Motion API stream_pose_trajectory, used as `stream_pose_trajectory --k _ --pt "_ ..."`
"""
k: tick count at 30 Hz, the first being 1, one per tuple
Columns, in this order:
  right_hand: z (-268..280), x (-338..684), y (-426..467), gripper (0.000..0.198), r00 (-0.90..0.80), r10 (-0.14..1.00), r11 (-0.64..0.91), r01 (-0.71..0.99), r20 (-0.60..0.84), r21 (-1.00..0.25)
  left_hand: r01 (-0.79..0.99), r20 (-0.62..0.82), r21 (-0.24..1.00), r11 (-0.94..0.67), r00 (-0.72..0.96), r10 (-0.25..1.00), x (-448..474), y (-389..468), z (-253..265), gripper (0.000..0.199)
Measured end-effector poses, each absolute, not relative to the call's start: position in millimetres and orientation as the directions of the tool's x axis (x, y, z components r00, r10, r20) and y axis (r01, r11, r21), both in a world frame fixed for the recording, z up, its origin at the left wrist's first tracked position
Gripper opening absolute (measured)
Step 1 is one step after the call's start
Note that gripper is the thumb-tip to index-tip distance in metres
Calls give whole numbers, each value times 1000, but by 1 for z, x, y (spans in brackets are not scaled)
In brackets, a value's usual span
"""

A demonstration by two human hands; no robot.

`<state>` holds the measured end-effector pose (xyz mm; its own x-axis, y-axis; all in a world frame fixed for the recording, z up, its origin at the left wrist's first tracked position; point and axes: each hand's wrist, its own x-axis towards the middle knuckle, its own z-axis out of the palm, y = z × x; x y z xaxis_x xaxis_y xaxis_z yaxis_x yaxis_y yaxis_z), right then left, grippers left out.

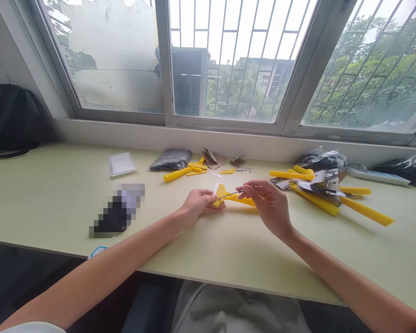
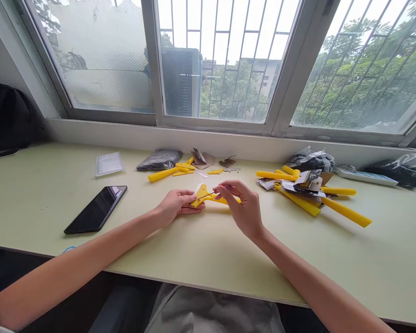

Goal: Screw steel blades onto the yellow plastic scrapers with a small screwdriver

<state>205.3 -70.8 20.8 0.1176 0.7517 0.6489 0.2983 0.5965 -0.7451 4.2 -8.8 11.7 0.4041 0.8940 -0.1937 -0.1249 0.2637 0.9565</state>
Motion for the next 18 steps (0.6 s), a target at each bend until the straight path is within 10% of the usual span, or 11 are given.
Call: stream_pose_trajectory --k 18 --pt "19 207 -70 21 132 764 583 281 632 -763 -150 -158 961 232 388 908 4 -10 12 39"
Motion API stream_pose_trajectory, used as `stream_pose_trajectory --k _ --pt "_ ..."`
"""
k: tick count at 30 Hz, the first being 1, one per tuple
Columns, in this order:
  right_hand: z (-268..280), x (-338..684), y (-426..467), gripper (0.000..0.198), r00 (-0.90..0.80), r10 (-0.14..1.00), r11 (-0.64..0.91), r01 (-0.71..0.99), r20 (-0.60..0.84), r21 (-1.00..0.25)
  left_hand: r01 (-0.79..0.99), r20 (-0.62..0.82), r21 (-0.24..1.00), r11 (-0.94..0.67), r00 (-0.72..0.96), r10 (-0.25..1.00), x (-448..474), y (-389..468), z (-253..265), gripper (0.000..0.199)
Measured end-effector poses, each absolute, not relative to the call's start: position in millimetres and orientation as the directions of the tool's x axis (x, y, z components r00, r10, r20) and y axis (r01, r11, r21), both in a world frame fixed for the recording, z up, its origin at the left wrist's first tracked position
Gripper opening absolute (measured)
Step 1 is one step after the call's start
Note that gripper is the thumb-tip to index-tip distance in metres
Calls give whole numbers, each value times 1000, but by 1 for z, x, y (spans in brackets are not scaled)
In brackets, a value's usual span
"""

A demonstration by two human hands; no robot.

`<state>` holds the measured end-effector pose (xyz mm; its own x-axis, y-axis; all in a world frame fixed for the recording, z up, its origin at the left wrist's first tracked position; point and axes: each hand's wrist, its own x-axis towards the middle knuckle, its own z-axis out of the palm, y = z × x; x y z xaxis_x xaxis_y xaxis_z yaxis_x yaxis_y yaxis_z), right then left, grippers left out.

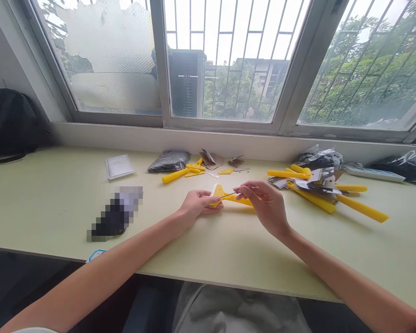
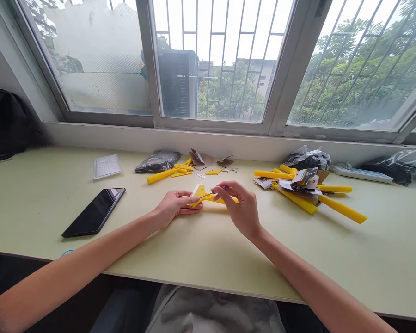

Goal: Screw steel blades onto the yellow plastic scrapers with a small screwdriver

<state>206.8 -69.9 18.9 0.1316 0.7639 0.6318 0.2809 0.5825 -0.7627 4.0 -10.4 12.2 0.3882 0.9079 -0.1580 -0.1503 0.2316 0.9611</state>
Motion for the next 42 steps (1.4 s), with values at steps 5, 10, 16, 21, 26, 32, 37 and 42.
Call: stream_pose_trajectory --k 5,10,16,21,26,32,37,42 --pt "19 207 -70 19 130 763 585 278 634 -762 -128 -145 969 212 397 906 4 -13 14 35" --pt "21 206 -71 20 137 763 583 276 631 -764 -117 -140 972 202 401 906 4 -13 13 35" --pt "30 213 -70 19 199 714 627 246 671 -739 -133 -142 968 211 400 905 5 -11 13 39" --pt "29 215 -70 18 194 709 632 253 678 -733 -129 -169 964 233 379 910 6 -13 15 35" --pt "28 209 -75 18 147 686 653 307 713 -692 -129 -170 964 233 375 911 7 -14 19 32" --pt "28 210 -76 16 135 683 659 312 718 -685 -134 -171 960 248 424 889 4 -11 16 35" --pt "28 212 -75 16 141 674 661 324 725 -677 -129 -155 964 234 445 882 2 -8 12 35" --pt "25 214 -76 13 35 612 683 478 790 -551 -125 -154 964 234 456 877 2 -7 12 37"
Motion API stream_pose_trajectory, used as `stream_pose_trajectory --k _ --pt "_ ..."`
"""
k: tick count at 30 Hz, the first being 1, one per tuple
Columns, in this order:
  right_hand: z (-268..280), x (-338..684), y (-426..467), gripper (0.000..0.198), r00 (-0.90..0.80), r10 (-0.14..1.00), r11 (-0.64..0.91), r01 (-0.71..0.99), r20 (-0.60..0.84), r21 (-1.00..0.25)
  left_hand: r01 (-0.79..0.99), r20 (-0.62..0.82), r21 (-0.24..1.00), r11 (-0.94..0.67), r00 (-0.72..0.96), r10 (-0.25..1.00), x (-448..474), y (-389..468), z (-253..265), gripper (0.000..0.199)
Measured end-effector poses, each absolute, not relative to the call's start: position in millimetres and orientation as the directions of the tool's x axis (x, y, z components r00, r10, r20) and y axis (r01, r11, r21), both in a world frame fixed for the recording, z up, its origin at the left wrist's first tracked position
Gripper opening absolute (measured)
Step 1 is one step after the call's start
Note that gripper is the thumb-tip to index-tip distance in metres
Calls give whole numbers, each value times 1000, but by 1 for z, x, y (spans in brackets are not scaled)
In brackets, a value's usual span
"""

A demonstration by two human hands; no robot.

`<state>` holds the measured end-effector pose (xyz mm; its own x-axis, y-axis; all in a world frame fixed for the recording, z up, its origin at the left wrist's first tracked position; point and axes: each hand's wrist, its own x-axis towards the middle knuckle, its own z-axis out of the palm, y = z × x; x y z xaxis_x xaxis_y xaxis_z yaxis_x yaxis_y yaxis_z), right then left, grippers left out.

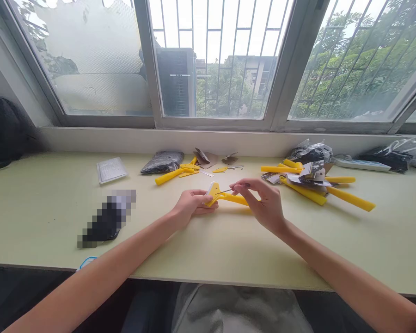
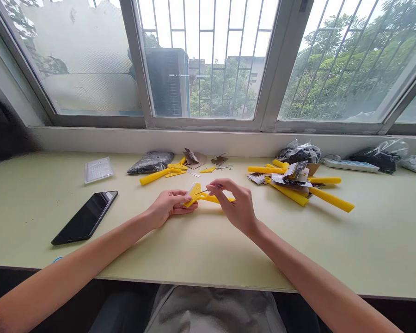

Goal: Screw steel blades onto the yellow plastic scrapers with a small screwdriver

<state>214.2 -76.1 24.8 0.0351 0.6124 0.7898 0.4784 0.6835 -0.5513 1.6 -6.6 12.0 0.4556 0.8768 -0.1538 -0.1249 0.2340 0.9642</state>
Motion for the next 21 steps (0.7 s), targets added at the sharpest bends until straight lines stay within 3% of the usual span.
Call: stream_pose_trajectory --k 4,8,16,21 --pt "20 216 -78 12 -115 553 724 558 825 -407 -109 -171 964 243 445 879 2 -8 15 31" --pt "19 215 -79 16 -176 505 768 537 845 -348 -92 -175 968 232 412 894 3 -12 19 27" --pt "21 211 -83 15 -193 496 783 521 846 -340 -89 -190 966 245 400 897 5 -15 22 29" --pt "26 212 -84 14 -76 496 772 494 865 -399 -111 -181 963 244 405 896 4 -11 17 33"
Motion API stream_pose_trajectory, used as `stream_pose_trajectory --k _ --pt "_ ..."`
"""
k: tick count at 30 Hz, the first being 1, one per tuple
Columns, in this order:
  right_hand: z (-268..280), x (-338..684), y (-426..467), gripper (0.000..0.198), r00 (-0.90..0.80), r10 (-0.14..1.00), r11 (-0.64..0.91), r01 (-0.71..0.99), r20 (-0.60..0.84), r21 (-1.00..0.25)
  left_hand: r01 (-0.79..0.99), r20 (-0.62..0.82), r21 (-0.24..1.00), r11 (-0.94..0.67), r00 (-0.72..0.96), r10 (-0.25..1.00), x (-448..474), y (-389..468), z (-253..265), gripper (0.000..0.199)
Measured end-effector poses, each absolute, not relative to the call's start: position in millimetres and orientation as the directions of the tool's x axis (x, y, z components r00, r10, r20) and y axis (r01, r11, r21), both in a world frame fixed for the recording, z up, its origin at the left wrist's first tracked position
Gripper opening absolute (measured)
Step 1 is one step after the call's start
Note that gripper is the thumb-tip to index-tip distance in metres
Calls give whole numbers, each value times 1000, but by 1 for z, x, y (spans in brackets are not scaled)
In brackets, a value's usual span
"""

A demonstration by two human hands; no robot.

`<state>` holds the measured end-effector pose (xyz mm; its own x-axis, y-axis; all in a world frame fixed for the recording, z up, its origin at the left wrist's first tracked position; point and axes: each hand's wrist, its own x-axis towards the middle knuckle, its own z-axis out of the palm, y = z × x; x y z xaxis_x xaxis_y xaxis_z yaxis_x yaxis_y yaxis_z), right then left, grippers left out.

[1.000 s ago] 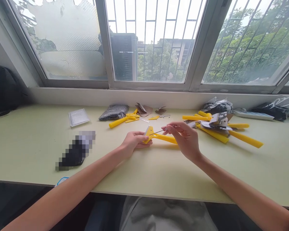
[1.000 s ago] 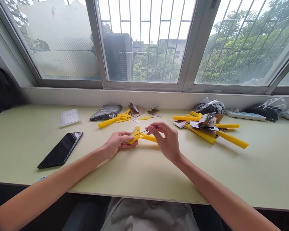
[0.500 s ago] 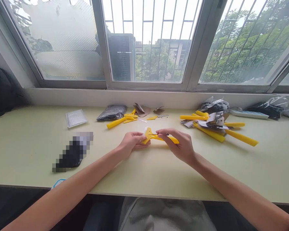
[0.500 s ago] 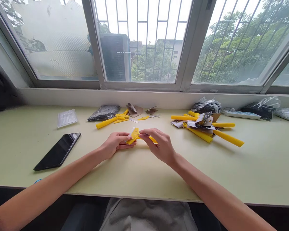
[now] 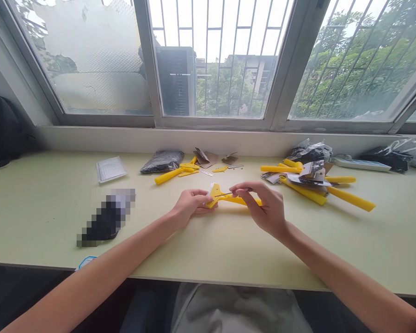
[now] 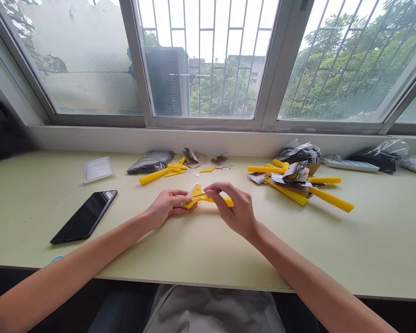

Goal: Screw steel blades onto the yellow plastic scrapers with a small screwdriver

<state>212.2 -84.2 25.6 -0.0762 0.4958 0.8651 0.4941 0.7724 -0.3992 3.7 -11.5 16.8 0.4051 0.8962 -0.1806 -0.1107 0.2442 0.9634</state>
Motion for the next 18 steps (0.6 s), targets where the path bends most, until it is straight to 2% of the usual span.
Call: stream_pose_trajectory --k 9,18 --pt "22 208 -82 11 -130 485 787 496 865 -367 -50 -190 973 227 392 900 4 -11 17 37" --pt "24 208 -82 12 -160 452 798 512 878 -317 17 -169 985 174 336 927 4 -15 17 31"
